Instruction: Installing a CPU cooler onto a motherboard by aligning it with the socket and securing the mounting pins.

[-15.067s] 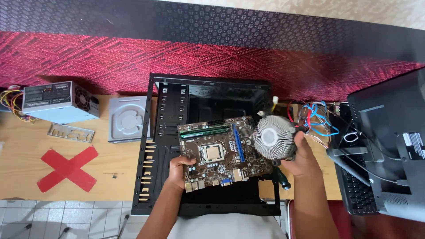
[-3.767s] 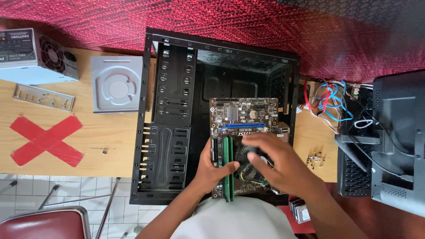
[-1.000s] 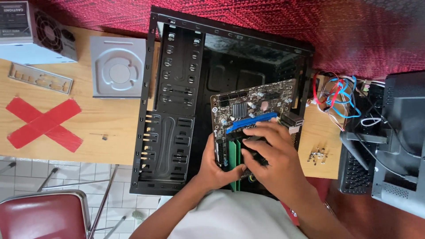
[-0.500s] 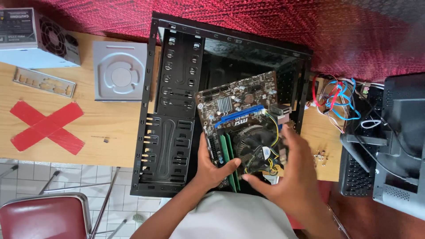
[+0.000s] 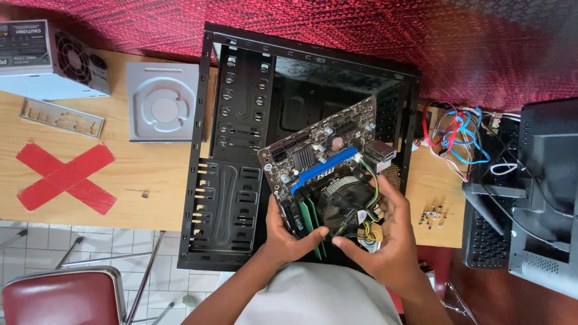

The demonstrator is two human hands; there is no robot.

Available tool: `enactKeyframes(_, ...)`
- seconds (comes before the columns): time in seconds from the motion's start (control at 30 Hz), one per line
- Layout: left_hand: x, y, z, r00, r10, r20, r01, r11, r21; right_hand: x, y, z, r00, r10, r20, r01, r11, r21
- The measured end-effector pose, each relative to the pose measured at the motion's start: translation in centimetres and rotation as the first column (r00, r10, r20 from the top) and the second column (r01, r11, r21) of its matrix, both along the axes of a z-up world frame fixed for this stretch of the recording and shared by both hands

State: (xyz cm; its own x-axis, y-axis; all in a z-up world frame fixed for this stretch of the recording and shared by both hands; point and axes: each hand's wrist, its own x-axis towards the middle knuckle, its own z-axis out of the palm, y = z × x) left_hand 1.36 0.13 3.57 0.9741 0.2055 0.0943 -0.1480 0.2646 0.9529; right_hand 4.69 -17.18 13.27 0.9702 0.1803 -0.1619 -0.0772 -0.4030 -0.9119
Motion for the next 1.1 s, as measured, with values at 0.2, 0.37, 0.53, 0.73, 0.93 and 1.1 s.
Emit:
enactKeyframes(0.2, 0.5, 0.3, 0.7, 0.999, 0.007, -0.042, -0.007, 1.0, 0.007, 0.5, 0.1, 0.6, 0.999, -0.007, 0.045, 0.012, 0.994, -0.11)
enactKeyframes(0.37, 0.4, 0.2, 0.8, 0.996, 0.002, -0.088, -0.003, 1.0, -0.011, 2.7, -0.1, 1.6, 0.988, -0.112, 0.105, 0.126, 0.981, -0.144)
enactKeyframes(0.53, 0.6, 0.4, 0.9, 0.989, -0.025, -0.146, 0.025, 1.0, -0.006, 3.4, -1.6, 0.6, 0.965, -0.219, 0.146, 0.23, 0.971, -0.067)
enactKeyframes(0.73, -0.2, 0.3, -1.2, 0.95, -0.025, -0.311, 0.026, 1.0, -0.001, 3.6, -4.2, 0.2, 0.929, -0.355, 0.104, 0.354, 0.935, 0.032)
enactKeyframes(0.93, -0.4, 0.1, -3.1, 0.889, 0.028, -0.456, -0.083, 0.992, -0.1, 3.0, -7.2, 0.7, 0.966, -0.258, 0.011, 0.258, 0.958, -0.123)
enactKeyframes(1.1, 1.1, 0.2, -0.3, 0.971, 0.07, -0.231, -0.109, 0.982, -0.157, 2.4, -7.2, 1.0, 0.947, -0.283, 0.152, 0.283, 0.959, 0.018)
